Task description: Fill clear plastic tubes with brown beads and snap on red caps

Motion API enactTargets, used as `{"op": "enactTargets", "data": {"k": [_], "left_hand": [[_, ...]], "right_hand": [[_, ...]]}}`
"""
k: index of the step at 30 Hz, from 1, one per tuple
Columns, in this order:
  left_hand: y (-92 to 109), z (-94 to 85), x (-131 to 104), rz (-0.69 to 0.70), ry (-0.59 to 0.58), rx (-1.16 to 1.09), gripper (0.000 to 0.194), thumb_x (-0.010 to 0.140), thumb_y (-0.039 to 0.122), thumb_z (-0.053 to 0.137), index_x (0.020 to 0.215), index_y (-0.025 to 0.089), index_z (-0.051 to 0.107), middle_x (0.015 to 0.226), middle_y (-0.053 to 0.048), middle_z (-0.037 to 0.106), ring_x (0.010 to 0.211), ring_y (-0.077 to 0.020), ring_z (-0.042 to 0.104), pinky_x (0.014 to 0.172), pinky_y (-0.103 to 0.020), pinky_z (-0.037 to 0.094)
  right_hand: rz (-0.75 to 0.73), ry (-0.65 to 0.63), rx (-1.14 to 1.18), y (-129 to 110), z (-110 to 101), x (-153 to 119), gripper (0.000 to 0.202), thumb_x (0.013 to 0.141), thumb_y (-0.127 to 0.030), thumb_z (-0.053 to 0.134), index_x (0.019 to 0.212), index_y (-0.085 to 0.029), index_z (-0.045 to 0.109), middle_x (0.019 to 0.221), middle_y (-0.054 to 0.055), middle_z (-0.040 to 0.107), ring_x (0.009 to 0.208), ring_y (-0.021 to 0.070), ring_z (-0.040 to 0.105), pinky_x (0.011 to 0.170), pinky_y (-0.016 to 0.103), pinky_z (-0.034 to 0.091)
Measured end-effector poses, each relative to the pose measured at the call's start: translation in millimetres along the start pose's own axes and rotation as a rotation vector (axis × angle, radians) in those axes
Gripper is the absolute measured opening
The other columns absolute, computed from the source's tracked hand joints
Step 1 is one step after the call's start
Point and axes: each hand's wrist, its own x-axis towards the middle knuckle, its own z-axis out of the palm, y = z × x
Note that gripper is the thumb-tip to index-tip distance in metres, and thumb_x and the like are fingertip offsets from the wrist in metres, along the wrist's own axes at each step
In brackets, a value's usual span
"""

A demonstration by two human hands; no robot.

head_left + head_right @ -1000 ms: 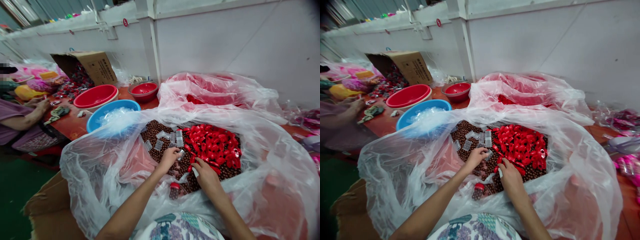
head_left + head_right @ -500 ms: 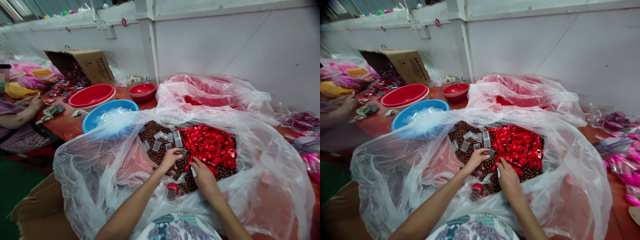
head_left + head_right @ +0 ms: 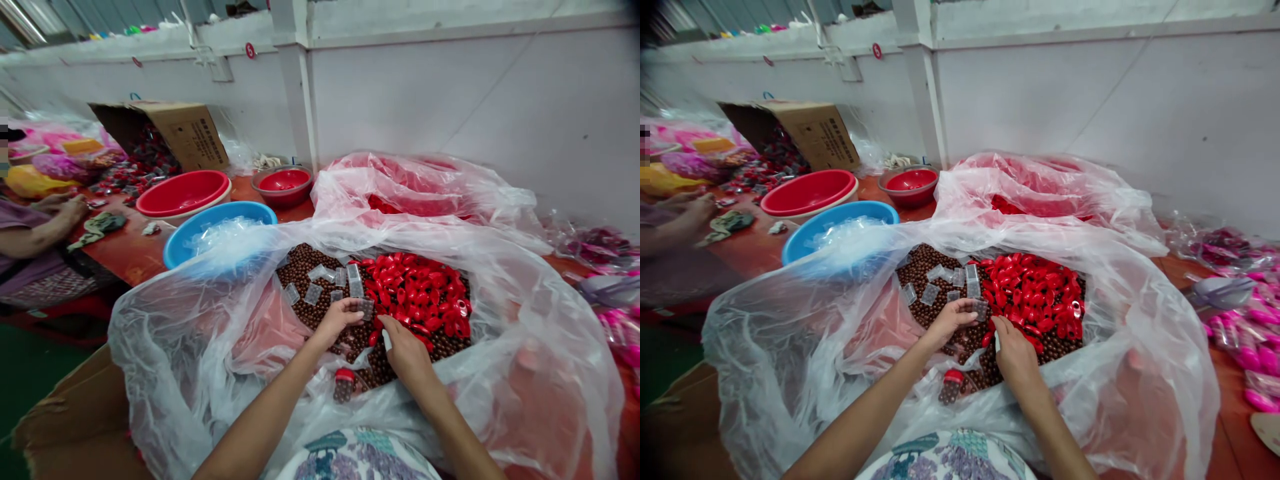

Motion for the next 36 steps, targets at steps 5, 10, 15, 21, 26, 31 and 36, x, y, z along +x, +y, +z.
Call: {"op": "enactTargets", "data": {"k": [5,10,15,21,26,31,36], "left_hand": [[11,4.0,-10,0.022,-0.055,-0.074,0.048,0.055,0.027,0.078,0.098,0.013,0.061,0.094,-0.007,0.066,0.085,-0.0178,0.061,0.08,-0.032,0.047],[20,0.8,-22,0.024,-0.035,-0.048,0.045,0.057,0.027,0.077,0.096,0.014,0.059,0.095,-0.006,0.065,0.082,-0.0166,0.062,0.076,-0.029,0.048],[23,-4.6,-37,0.04,-0.013,0.005,0.042,0.063,0.031,0.073,0.098,0.016,0.055,0.092,-0.005,0.065,0.07,-0.0124,0.061,0.067,-0.025,0.048],[27,-0.3,-55,0.069,-0.035,-0.026,0.047,0.066,0.03,0.071,0.109,0.017,0.056,0.092,-0.005,0.063,0.072,-0.0138,0.06,0.06,-0.022,0.046],[29,3.2,-63,-0.022,-0.037,-0.04,0.049,0.066,0.03,0.071,0.111,0.019,0.056,0.095,-0.006,0.063,0.074,-0.016,0.062,0.052,-0.019,0.043],[29,9.5,-60,0.03,-0.027,0.021,0.045,0.066,0.028,0.072,0.108,0.017,0.061,0.097,-0.006,0.065,0.077,-0.0135,0.06,0.065,-0.021,0.045],[26,12.6,-59,0.084,-0.061,0.048,0.044,0.065,0.026,0.073,0.107,0.015,0.063,0.101,-0.007,0.066,0.085,-0.0165,0.06,0.081,-0.029,0.044]], "right_hand": [[0.019,0.1,0.095,9,-1,4,0.045,0.078,-0.003,0.034,0.119,-0.016,0.047,0.114,0.009,0.058,0.102,0.0179,0.058,0.085,0.03,0.047],[0.088,0.148,-0.06,11,-19,21,0.03,0.086,-0.016,0.04,0.112,-0.019,0.053,0.105,0.008,0.057,0.086,0.019,0.06,0.071,0.029,0.047],[0.039,0.116,-0.154,2,-25,47,0.028,0.078,-0.008,0.047,0.096,-0.023,0.062,0.088,0.005,0.058,0.082,0.0182,0.056,0.066,0.025,0.041],[0.045,0.153,-0.087,-4,-5,61,0.021,0.074,-0.007,0.048,0.085,-0.014,0.064,0.089,0.014,0.059,0.085,0.0254,0.053,0.072,0.034,0.041],[0.019,0.183,0.091,2,-11,54,0.024,0.084,-0.019,0.045,0.101,-0.017,0.061,0.099,0.01,0.063,0.096,0.0227,0.055,0.084,0.035,0.042],[-0.016,0.04,0.628,-7,-32,31,0.048,0.091,-0.031,0.036,0.137,-0.022,0.029,0.098,0.004,0.065,0.088,0.0159,0.061,0.081,0.031,0.047],[0.06,-0.122,0.96,-15,-45,16,0.043,0.086,-0.04,0.047,0.127,-0.025,0.049,0.107,0.004,0.064,0.098,0.0198,0.059,0.085,0.034,0.046]]}}
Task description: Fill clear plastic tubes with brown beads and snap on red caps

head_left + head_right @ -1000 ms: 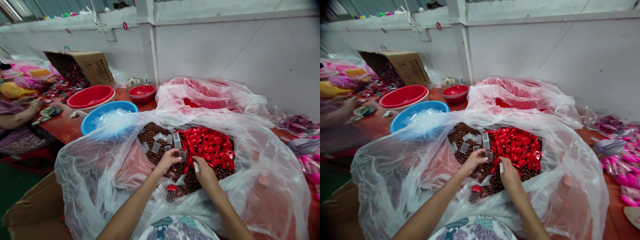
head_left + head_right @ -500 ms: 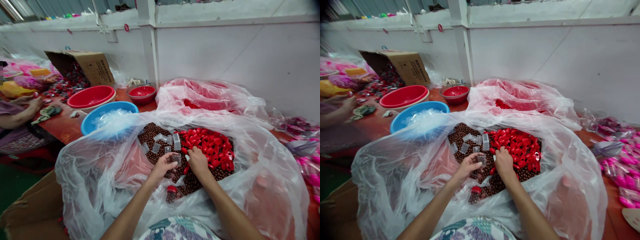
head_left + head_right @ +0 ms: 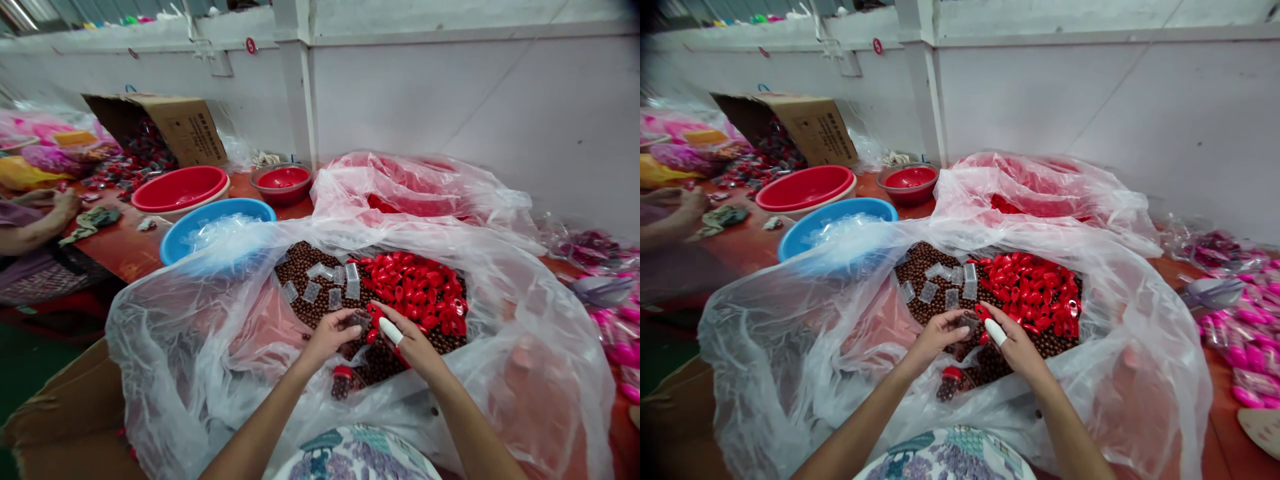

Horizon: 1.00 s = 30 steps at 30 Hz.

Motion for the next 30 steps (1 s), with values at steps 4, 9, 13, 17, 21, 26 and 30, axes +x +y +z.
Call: {"op": "enactTargets", "data": {"k": [4,9,13,17,21,26,30], "left_hand": [[-3,2.4,-2,0.042,-0.046,0.087,0.043,0.067,0.027,0.071,0.108,0.014,0.064,0.102,-0.008,0.066,0.089,-0.0193,0.06,0.085,-0.031,0.042],[-3,5.3,-5,0.134,-0.113,0.219,0.04,0.072,0.03,0.066,0.109,0.014,0.064,0.106,-0.008,0.064,0.097,-0.0219,0.057,0.087,-0.031,0.04],[-3,4.9,-6,0.166,-0.079,0.277,0.038,0.072,0.031,0.066,0.107,0.014,0.065,0.105,-0.008,0.064,0.096,-0.0218,0.056,0.087,-0.031,0.04],[-4,5.2,-8,0.153,-0.102,0.313,0.038,0.072,0.03,0.066,0.107,0.015,0.065,0.103,-0.007,0.065,0.094,-0.021,0.057,0.085,-0.03,0.04],[-4,7.8,-9,0.093,-0.111,0.296,0.041,0.073,0.029,0.065,0.112,0.015,0.063,0.101,-0.007,0.066,0.09,-0.0201,0.058,0.082,-0.029,0.041],[-2,10.9,-10,0.09,-0.153,0.285,0.042,0.073,0.028,0.065,0.113,0.017,0.062,0.099,-0.005,0.066,0.088,-0.0194,0.058,0.081,-0.028,0.042],[-5,12.4,-10,0.076,-0.099,0.276,0.04,0.072,0.029,0.065,0.111,0.018,0.064,0.096,-0.005,0.067,0.084,-0.0192,0.059,0.077,-0.028,0.043]], "right_hand": [[-0.018,0.014,-0.038,2,-1,-1,0.034,0.084,-0.037,0.049,0.114,-0.023,0.061,0.106,0.005,0.065,0.101,0.0219,0.057,0.089,0.037,0.043],[-0.12,-0.021,-0.268,5,-2,-4,0.034,0.086,-0.027,0.043,0.117,-0.023,0.059,0.094,0.006,0.065,0.087,0.0195,0.059,0.081,0.034,0.046],[-0.145,-0.027,-0.249,6,-3,-9,0.042,0.086,-0.023,0.043,0.127,-0.026,0.048,0.125,0.005,0.054,0.113,0.0197,0.05,0.097,0.036,0.036],[-0.098,-0.057,-0.228,7,-4,-14,0.036,0.087,-0.024,0.041,0.12,-0.025,0.054,0.105,0.005,0.063,0.095,0.0183,0.058,0.084,0.033,0.044],[0.011,-0.032,-0.054,8,0,-17,0.033,0.089,-0.035,0.038,0.116,-0.022,0.052,0.058,-0.004,0.052,0.052,0.0117,0.048,0.051,0.023,0.039],[0.224,-0.073,0.195,14,5,-19,0.031,0.086,-0.038,0.04,0.111,-0.021,0.047,0.045,-0.01,0.042,0.034,0.0075,0.03,0.036,0.017,0.022],[0.089,0.028,-0.055,17,1,-19,0.027,0.083,-0.027,0.042,0.106,-0.022,0.054,0.072,0.0,0.061,0.054,0.0123,0.054,0.046,0.022,0.041]]}}
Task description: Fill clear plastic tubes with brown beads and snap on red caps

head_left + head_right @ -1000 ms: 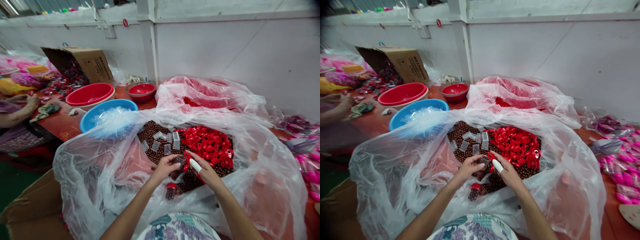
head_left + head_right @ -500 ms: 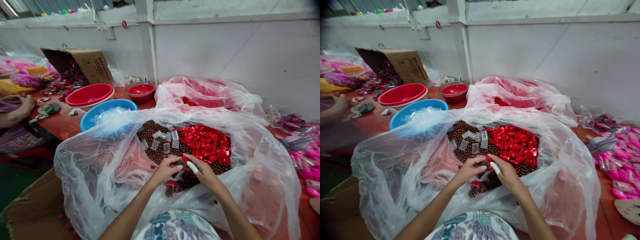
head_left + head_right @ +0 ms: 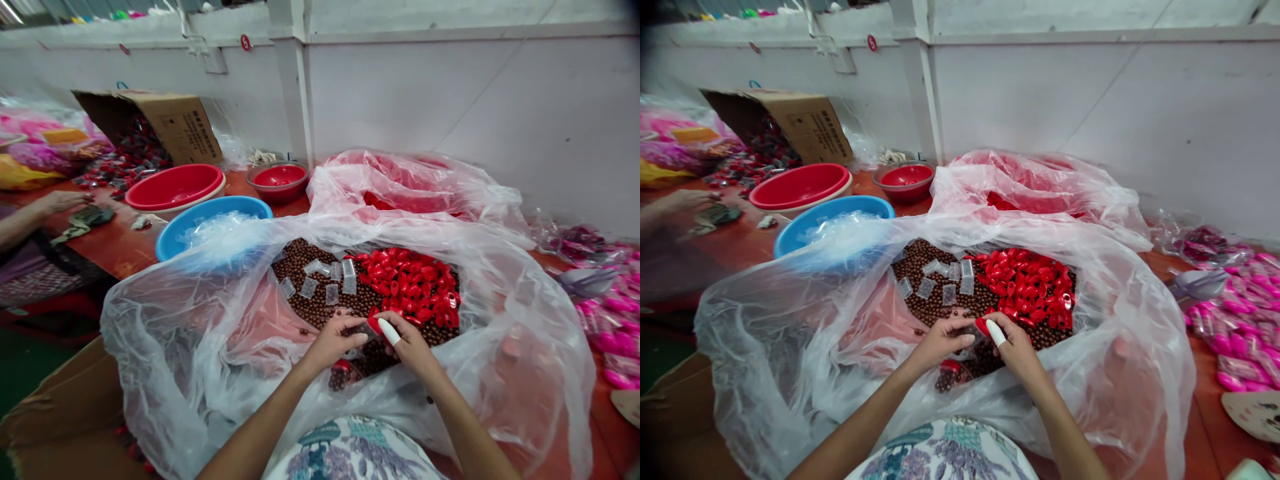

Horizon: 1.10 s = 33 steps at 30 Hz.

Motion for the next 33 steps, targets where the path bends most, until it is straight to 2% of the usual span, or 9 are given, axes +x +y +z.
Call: {"op": "enactTargets", "data": {"k": [2,5,9,13,17,23,26,29,33], "left_hand": [[-3,1.6,0,0.002,0.047,-0.01,0.038,0.072,0.029,0.065,0.108,0.018,0.065,0.096,-0.005,0.068,0.083,-0.0194,0.059,0.077,-0.028,0.043],[-3,4.5,0,0.005,0.077,-0.045,0.037,0.073,0.03,0.064,0.108,0.017,0.066,0.095,-0.005,0.068,0.081,-0.0192,0.06,0.076,-0.029,0.045],[2,8.7,-1,0.017,0.11,-0.054,0.036,0.073,0.028,0.065,0.107,0.016,0.066,0.097,-0.006,0.068,0.085,-0.0199,0.059,0.081,-0.029,0.044],[4,15.7,-2,-0.015,0.157,-0.095,0.037,0.068,0.032,0.07,0.101,0.015,0.068,0.097,-0.006,0.067,0.088,-0.0198,0.058,0.083,-0.029,0.042],[-3,29.0,0,-0.161,0.155,-0.4,0.045,0.074,0.052,0.057,0.097,0.014,0.064,0.089,-0.007,0.067,0.078,-0.0173,0.06,0.069,-0.027,0.046],[-11,37.5,0,-0.273,0.189,-0.629,0.044,0.078,0.055,0.046,0.085,0.013,0.059,0.051,0.001,0.054,0.044,-0.0106,0.049,0.047,-0.022,0.04],[-7,33.1,-2,-0.283,0.186,-0.643,0.044,0.079,0.052,0.044,0.104,0.018,0.052,0.051,0.004,0.051,0.04,-0.0091,0.044,0.041,-0.019,0.036],[-3,30.8,-4,-0.301,0.123,-0.663,0.048,0.078,0.051,0.044,0.115,0.02,0.046,0.049,0.007,0.046,0.036,-0.0077,0.037,0.037,-0.017,0.032],[-2,31.9,-4,-0.303,0.077,-0.688,0.049,0.08,0.05,0.04,0.119,0.02,0.042,0.049,0.007,0.046,0.036,-0.0083,0.037,0.036,-0.018,0.031]], "right_hand": [[-0.202,0.063,-0.198,0,-2,-1,0.029,0.082,-0.021,0.042,0.107,-0.023,0.057,0.095,0.006,0.062,0.083,0.0178,0.06,0.07,0.03,0.049],[-0.372,0.061,-0.454,1,2,-5,0.037,0.086,-0.024,0.043,0.122,-0.024,0.049,0.113,0.009,0.057,0.104,0.0222,0.054,0.09,0.039,0.043],[-0.449,0.128,-0.708,10,14,-8,0.064,0.078,-0.037,0.059,0.133,-0.015,0.035,0.123,0.017,0.049,0.114,0.0295,0.047,0.094,0.044,0.042],[-0.484,0.171,-0.8,17,17,-7,0.06,0.078,-0.031,0.057,0.13,-0.012,0.036,0.115,0.018,0.053,0.107,0.0282,0.051,0.09,0.041,0.045],[-0.538,0.159,-0.809,13,13,-8,0.061,0.076,-0.035,0.059,0.13,-0.013,0.038,0.113,0.017,0.053,0.103,0.0281,0.053,0.088,0.041,0.046],[-0.366,-0.014,-0.535,5,14,-14,0.077,0.069,-0.04,0.068,0.135,-0.022,0.033,0.111,0.012,0.055,0.099,0.0263,0.055,0.083,0.04,0.047],[-0.147,0.046,-0.16,11,13,-15,0.058,0.071,-0.042,0.066,0.122,-0.021,0.047,0.105,0.009,0.06,0.094,0.0236,0.058,0.08,0.037,0.048],[0.028,0.073,0.144,16,13,-12,0.035,0.075,-0.044,0.061,0.099,-0.019,0.061,0.084,0.005,0.066,0.071,0.0188,0.061,0.063,0.031,0.05],[0.064,0.187,0.266,11,16,-8,0.043,0.072,-0.045,0.064,0.104,-0.017,0.062,0.087,0.007,0.068,0.076,0.0213,0.062,0.068,0.034,0.05]]}}
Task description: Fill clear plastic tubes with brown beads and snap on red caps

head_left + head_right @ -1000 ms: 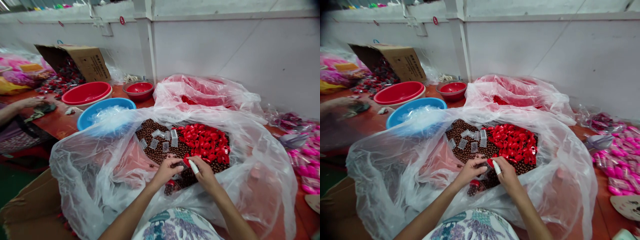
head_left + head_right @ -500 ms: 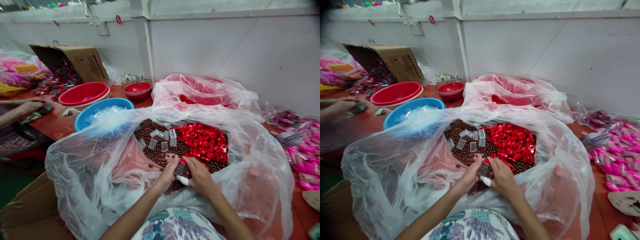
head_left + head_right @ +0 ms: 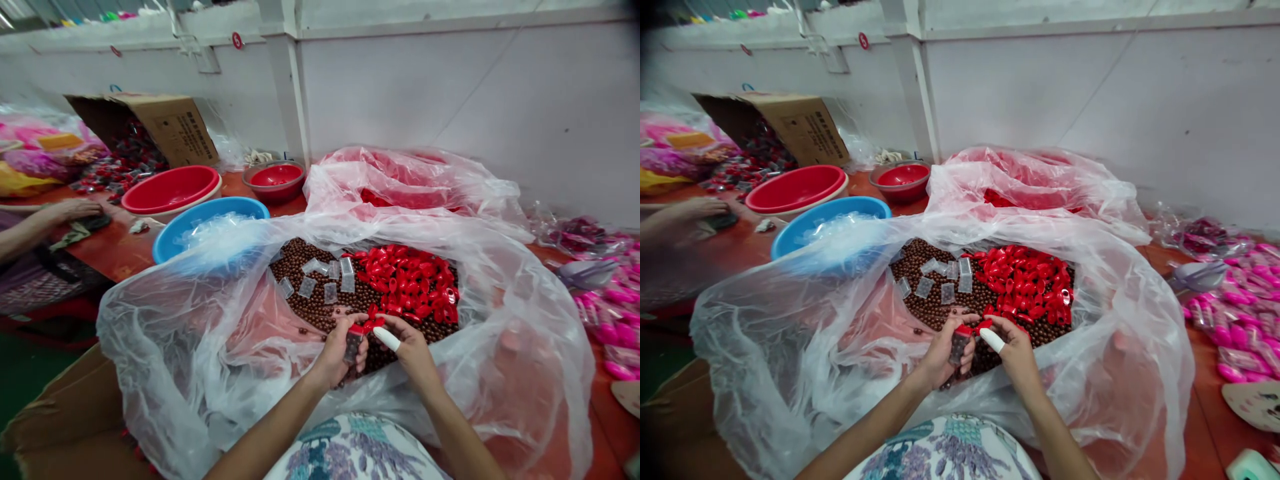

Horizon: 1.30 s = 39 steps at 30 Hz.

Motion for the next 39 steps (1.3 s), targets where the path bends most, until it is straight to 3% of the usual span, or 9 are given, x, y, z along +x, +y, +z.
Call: {"op": "enactTargets", "data": {"k": [3,5,8,12,19,24,26,30,39], "left_hand": [[-1,0.3,1,0.028,0.038,0.025,0.05,0.081,0.053,0.039,0.117,0.019,0.046,0.051,0.004,0.05,0.038,-0.0098,0.042,0.039,-0.02,0.035],[-3,0.5,2,0.039,0.078,0.05,0.057,0.079,0.062,0.037,0.11,0.016,0.051,0.052,0.003,0.053,0.039,-0.0095,0.043,0.04,-0.02,0.035],[-6,1.2,4,-0.003,0.125,0.064,0.07,0.072,0.074,0.034,0.094,0.012,0.059,0.049,0.002,0.052,0.039,-0.0087,0.044,0.042,-0.02,0.034],[-10,2.8,5,-0.031,0.155,0.087,0.062,0.069,0.072,0.043,0.077,0.012,0.059,0.049,0.002,0.051,0.041,-0.0086,0.046,0.044,-0.02,0.035],[-13,4.3,3,-0.001,0.089,0.061,0.041,0.077,0.052,0.043,0.088,0.016,0.059,0.044,0.006,0.045,0.037,-0.0079,0.039,0.039,-0.019,0.029],[-16,0.6,2,-0.02,0.032,-0.012,0.034,0.078,0.043,0.038,0.079,0.015,0.057,0.042,0.005,0.042,0.035,-0.0078,0.035,0.037,-0.019,0.026],[-16,0.0,2,-0.045,0.005,-0.043,0.034,0.078,0.043,0.038,0.08,0.015,0.057,0.042,0.005,0.042,0.034,-0.0081,0.036,0.036,-0.019,0.026],[-13,1.2,1,-0.027,-0.067,-0.08,0.042,0.079,0.047,0.035,0.1,0.016,0.054,0.044,0.005,0.045,0.034,-0.0089,0.037,0.037,-0.019,0.028],[-17,-0.5,-1,0.031,0.004,-0.01,0.048,0.079,0.044,0.039,0.119,0.018,0.043,0.043,0.007,0.044,0.033,-0.0083,0.034,0.035,-0.017,0.027]], "right_hand": [[-0.149,0.013,-0.208,-6,6,-4,0.05,0.078,-0.042,0.057,0.122,-0.02,0.051,0.118,0.01,0.058,0.108,0.0258,0.053,0.093,0.043,0.041],[-0.301,-0.058,-0.45,-9,10,-9,0.062,0.076,-0.041,0.06,0.132,-0.021,0.041,0.13,0.012,0.048,0.118,0.0275,0.045,0.098,0.045,0.035],[-0.507,-0.133,-0.753,-10,15,-17,0.079,0.069,-0.039,0.067,0.136,-0.018,0.032,0.128,0.016,0.048,0.116,0.0311,0.045,0.095,0.048,0.037],[-0.618,-0.107,-0.957,-7,17,-19,0.075,0.068,-0.033,0.065,0.133,-0.015,0.032,0.122,0.017,0.05,0.111,0.0311,0.046,0.093,0.048,0.039],[-0.674,-0.147,-1.019,-10,15,-13,0.064,0.064,-0.032,0.062,0.123,-0.013,0.043,0.12,0.016,0.053,0.105,0.0309,0.048,0.089,0.044,0.037],[-0.707,-0.164,-1.015,-12,18,-13,0.057,0.063,-0.034,0.061,0.115,-0.015,0.049,0.114,0.015,0.057,0.099,0.0298,0.051,0.087,0.042,0.035],[-0.716,-0.161,-1.007,-10,18,-13,0.057,0.063,-0.034,0.06,0.115,-0.014,0.05,0.111,0.015,0.058,0.098,0.0297,0.051,0.086,0.042,0.034],[-0.721,-0.126,-0.985,-4,17,-14,0.058,0.062,-0.031,0.06,0.116,-0.014,0.048,0.111,0.015,0.058,0.101,0.0291,0.051,0.088,0.042,0.033],[-0.758,-0.07,-0.964,2,21,-19,0.063,0.065,-0.032,0.06,0.121,-0.012,0.043,0.112,0.016,0.056,0.103,0.029,0.051,0.089,0.044,0.035]]}}
